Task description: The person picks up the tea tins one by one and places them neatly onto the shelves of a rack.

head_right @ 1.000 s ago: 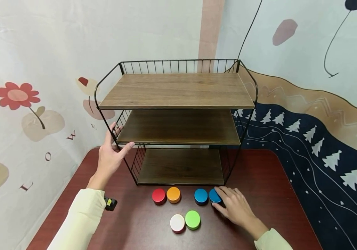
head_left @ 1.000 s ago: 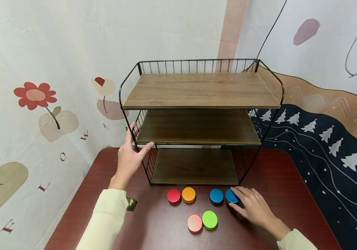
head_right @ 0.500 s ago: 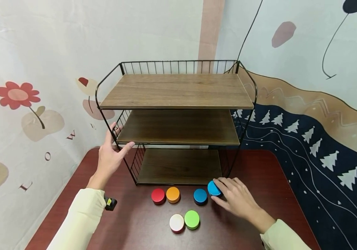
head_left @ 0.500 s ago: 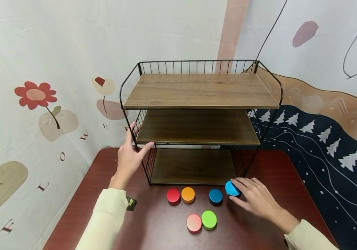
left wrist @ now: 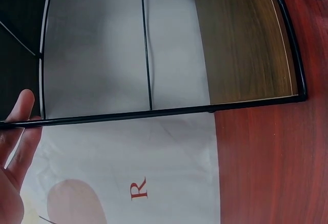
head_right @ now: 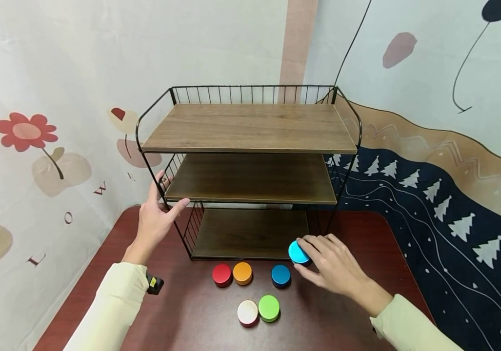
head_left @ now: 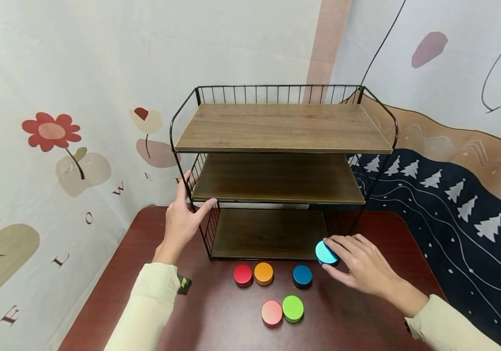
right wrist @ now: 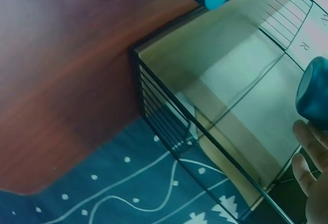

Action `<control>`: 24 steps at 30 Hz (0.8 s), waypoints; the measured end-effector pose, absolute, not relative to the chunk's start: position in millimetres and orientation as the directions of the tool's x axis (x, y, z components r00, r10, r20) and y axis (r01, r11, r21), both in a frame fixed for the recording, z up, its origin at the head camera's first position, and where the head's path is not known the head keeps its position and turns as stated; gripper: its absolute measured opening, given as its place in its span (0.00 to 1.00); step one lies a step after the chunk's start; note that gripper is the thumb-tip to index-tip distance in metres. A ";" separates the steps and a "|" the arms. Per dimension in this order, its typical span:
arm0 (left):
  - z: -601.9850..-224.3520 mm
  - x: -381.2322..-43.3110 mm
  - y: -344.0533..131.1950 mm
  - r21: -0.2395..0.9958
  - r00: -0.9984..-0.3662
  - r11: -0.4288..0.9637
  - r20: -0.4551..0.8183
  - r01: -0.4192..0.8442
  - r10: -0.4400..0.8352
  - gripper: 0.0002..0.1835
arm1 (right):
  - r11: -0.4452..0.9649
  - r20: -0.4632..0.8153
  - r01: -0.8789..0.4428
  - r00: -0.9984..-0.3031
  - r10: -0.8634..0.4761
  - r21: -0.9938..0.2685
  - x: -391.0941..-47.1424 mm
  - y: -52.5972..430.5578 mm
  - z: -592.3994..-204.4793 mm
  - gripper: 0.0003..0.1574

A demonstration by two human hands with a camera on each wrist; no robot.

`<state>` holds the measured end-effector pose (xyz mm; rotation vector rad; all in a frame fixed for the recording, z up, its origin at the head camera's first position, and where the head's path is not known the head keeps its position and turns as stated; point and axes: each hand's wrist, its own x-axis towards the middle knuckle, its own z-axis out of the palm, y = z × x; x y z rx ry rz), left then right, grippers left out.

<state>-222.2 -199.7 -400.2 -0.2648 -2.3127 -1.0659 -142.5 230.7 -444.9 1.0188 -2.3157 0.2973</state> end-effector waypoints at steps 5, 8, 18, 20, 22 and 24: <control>-401.1 -221.2 -199.3 0.634 -0.819 0.663 0.571 0.398 -0.055 0.48 | 0.660 0.625 -0.750 -0.490 -0.607 0.053 -144.1 230.1 -432.8 0.37; -401.0 -221.2 -199.0 0.632 -0.817 0.664 0.574 0.400 -0.053 0.48 | 0.644 0.645 -0.762 -0.462 -0.609 0.062 -145.7 230.0 -424.6 0.36; -400.4 -220.9 -199.2 0.629 -0.817 0.668 0.574 0.396 -0.056 0.48 | 0.588 0.717 -0.798 -0.332 -0.613 0.133 -152.7 226.4 -388.5 0.33; -401.0 -221.0 -199.3 0.627 -0.815 0.672 0.576 0.395 -0.058 0.48 | 0.586 0.722 -0.798 -0.321 -0.613 0.142 -154.3 226.5 -381.5 0.34; -401.4 -221.3 -199.2 0.626 -0.814 0.670 0.579 0.399 -0.057 0.48 | 0.587 0.727 -0.796 -0.314 -0.610 0.149 -155.9 227.1 -374.9 0.34; -401.5 -222.0 -199.1 0.629 -0.813 0.665 0.580 0.404 -0.054 0.48 | 0.589 0.734 -0.793 -0.305 -0.607 0.158 -157.3 227.6 -368.6 0.34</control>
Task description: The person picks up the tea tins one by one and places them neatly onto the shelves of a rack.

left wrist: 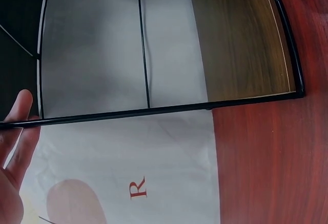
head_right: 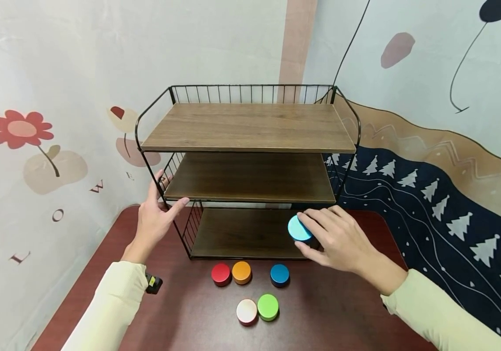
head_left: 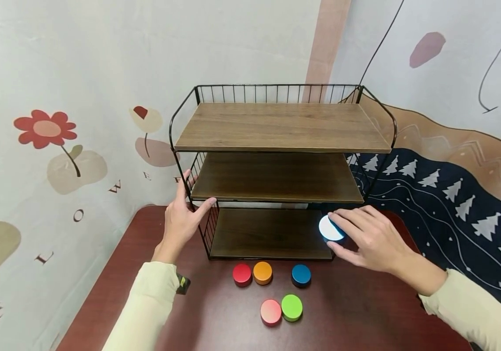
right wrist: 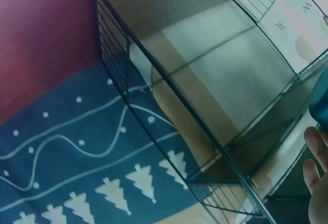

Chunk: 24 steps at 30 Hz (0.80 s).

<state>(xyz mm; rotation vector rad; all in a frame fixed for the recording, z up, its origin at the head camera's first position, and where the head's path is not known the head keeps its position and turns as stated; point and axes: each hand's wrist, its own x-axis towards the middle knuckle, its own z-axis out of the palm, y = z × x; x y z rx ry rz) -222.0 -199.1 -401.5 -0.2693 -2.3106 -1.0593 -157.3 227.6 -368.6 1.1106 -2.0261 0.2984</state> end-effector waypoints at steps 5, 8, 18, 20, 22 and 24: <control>-400.8 -222.2 -198.8 0.626 -0.813 0.665 0.580 0.407 -0.048 0.48 | 0.584 0.761 -0.786 -0.250 -0.598 0.201 -160.1 228.7 -352.8 0.33; -401.0 -221.9 -199.1 0.621 -0.812 0.670 0.582 0.406 -0.048 0.48 | 0.581 0.764 -0.781 -0.227 -0.603 0.227 -162.1 229.3 -343.9 0.33; -399.7 -221.4 -199.9 0.611 -0.806 0.676 0.590 0.412 -0.042 0.48 | 0.583 0.816 -0.775 -0.160 -0.555 0.244 -169.7 229.0 -311.0 0.35; -399.3 -221.1 -199.6 0.612 -0.807 0.675 0.589 0.412 -0.041 0.48 | 0.590 0.825 -0.769 -0.153 -0.544 0.246 -170.7 229.2 -303.7 0.35; -399.0 -220.9 -199.5 0.613 -0.808 0.675 0.587 0.411 -0.040 0.48 | 0.597 0.833 -0.764 -0.150 -0.532 0.244 -171.6 229.1 -296.6 0.35; -399.0 -221.0 -199.5 0.614 -0.809 0.674 0.586 0.411 -0.041 0.48 | 0.605 0.843 -0.759 -0.146 -0.518 0.240 -172.7 228.9 -289.8 0.35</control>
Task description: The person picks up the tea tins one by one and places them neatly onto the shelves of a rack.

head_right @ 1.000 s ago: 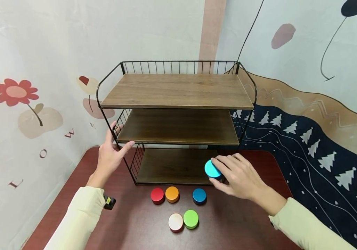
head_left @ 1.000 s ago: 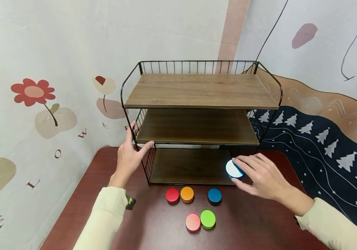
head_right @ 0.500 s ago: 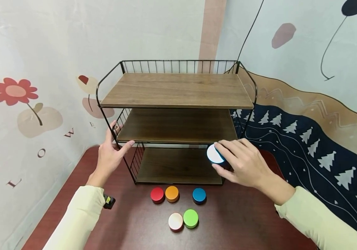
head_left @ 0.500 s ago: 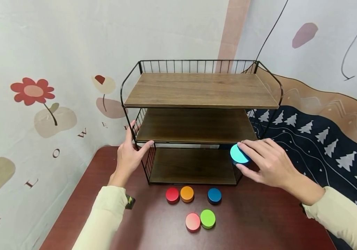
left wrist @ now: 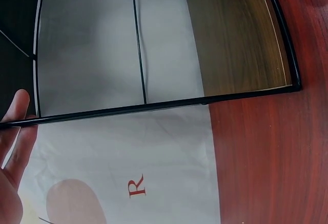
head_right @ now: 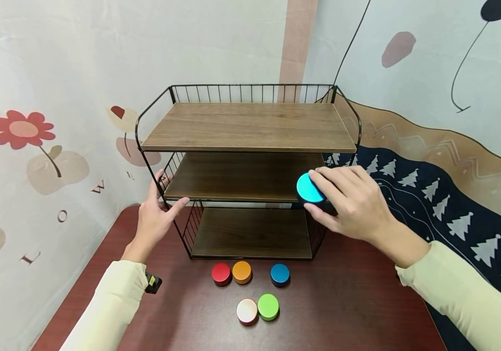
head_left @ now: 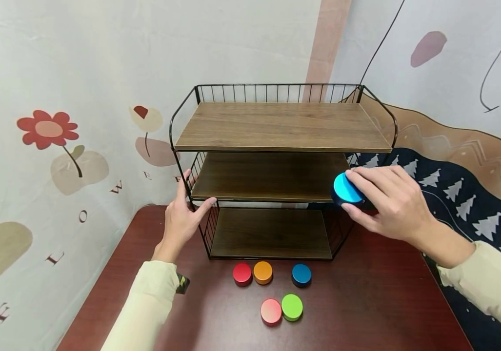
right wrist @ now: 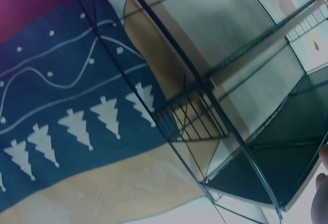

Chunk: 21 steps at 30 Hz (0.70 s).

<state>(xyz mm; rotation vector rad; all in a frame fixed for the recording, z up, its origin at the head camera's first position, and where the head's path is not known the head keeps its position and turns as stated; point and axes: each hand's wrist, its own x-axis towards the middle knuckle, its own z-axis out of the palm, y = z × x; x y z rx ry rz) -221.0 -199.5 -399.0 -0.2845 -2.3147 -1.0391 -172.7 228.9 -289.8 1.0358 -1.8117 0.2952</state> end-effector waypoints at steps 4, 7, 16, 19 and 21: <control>-399.3 -221.1 -199.8 0.610 -0.806 0.678 0.591 0.411 -0.043 0.48 | 0.625 0.870 -0.744 -0.124 -0.477 0.237 -175.4 227.9 -276.1 0.36; -399.4 -221.1 -199.8 0.608 -0.804 0.677 0.593 0.415 -0.040 0.48 | 0.644 0.891 -0.730 -0.110 -0.441 0.229 -178.4 228.2 -266.3 0.37; -398.4 -220.1 -200.0 0.613 -0.808 0.672 0.588 0.417 -0.035 0.47 | 0.707 0.915 -0.682 -0.144 -0.377 0.184 -191.9 234.4 -242.0 0.40; -398.6 -219.6 -200.3 0.609 -0.807 0.675 0.590 0.416 -0.035 0.47 | 0.724 0.914 -0.668 -0.167 -0.369 0.170 -195.7 237.2 -236.5 0.41; -399.0 -219.6 -200.3 0.608 -0.806 0.676 0.591 0.417 -0.035 0.47 | 0.734 0.912 -0.658 -0.179 -0.369 0.168 -198.6 239.3 -234.2 0.42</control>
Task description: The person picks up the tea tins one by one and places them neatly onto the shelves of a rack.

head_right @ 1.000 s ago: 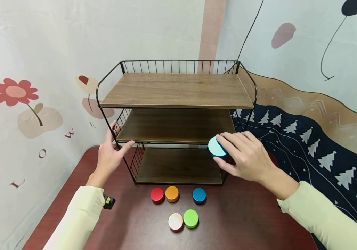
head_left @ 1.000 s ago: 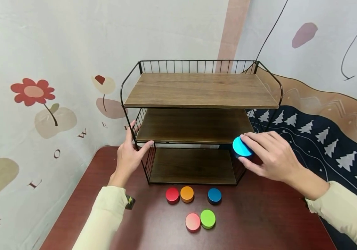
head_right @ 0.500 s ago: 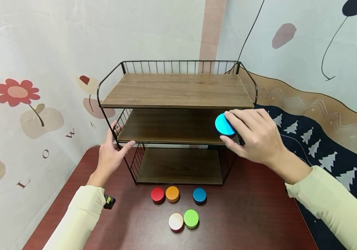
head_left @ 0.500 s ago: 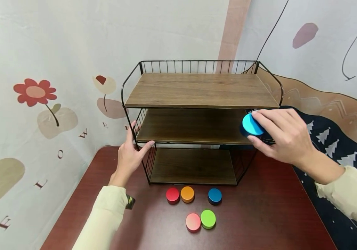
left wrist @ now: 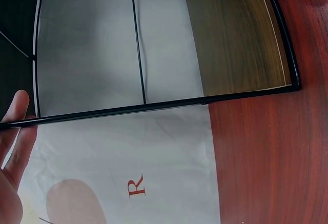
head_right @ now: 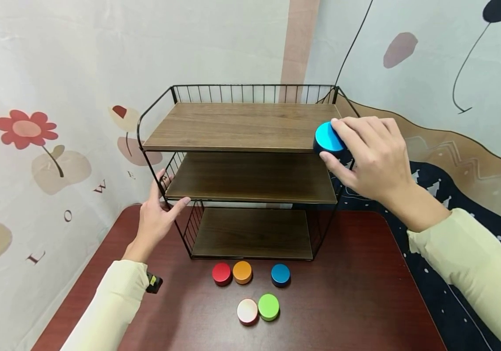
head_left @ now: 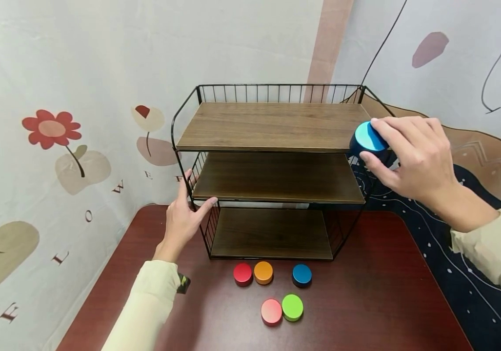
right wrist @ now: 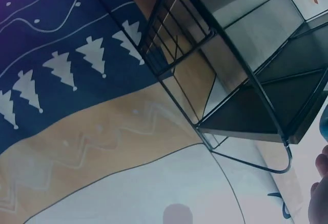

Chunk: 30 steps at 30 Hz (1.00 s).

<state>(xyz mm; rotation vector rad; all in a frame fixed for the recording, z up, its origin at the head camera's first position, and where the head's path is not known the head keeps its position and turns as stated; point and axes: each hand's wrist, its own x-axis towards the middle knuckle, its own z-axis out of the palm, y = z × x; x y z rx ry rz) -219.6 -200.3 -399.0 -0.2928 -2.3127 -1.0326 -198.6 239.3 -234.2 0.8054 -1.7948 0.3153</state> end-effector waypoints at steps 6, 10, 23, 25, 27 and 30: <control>-400.7 -221.2 -200.2 0.602 -0.802 0.680 0.596 0.418 -0.034 0.48 | 0.761 0.918 -0.628 -0.188 -0.349 0.160 -210.1 245.7 -233.4 0.40; -401.2 -221.8 -200.1 0.600 -0.800 0.681 0.599 0.420 -0.035 0.48 | 0.780 0.909 -0.610 -0.231 -0.346 0.142 -214.2 252.6 -232.3 0.40; -401.6 -221.2 -200.0 0.598 -0.799 0.681 0.601 0.422 -0.032 0.48 | 0.810 0.836 -0.561 -0.353 -0.420 0.171 -222.5 263.9 -232.0 0.37; -401.9 -221.5 -200.1 0.596 -0.798 0.683 0.601 0.422 -0.032 0.48 | 0.809 0.832 -0.563 -0.360 -0.422 0.166 -222.9 264.8 -233.6 0.37; -402.2 -222.0 -200.3 0.595 -0.798 0.685 0.602 0.421 -0.033 0.48 | 0.810 0.831 -0.564 -0.364 -0.421 0.163 -223.2 265.5 -235.1 0.37; -402.5 -222.5 -200.8 0.591 -0.797 0.689 0.604 0.419 -0.034 0.48 | 0.812 0.834 -0.562 -0.366 -0.413 0.156 -223.8 266.1 -236.6 0.37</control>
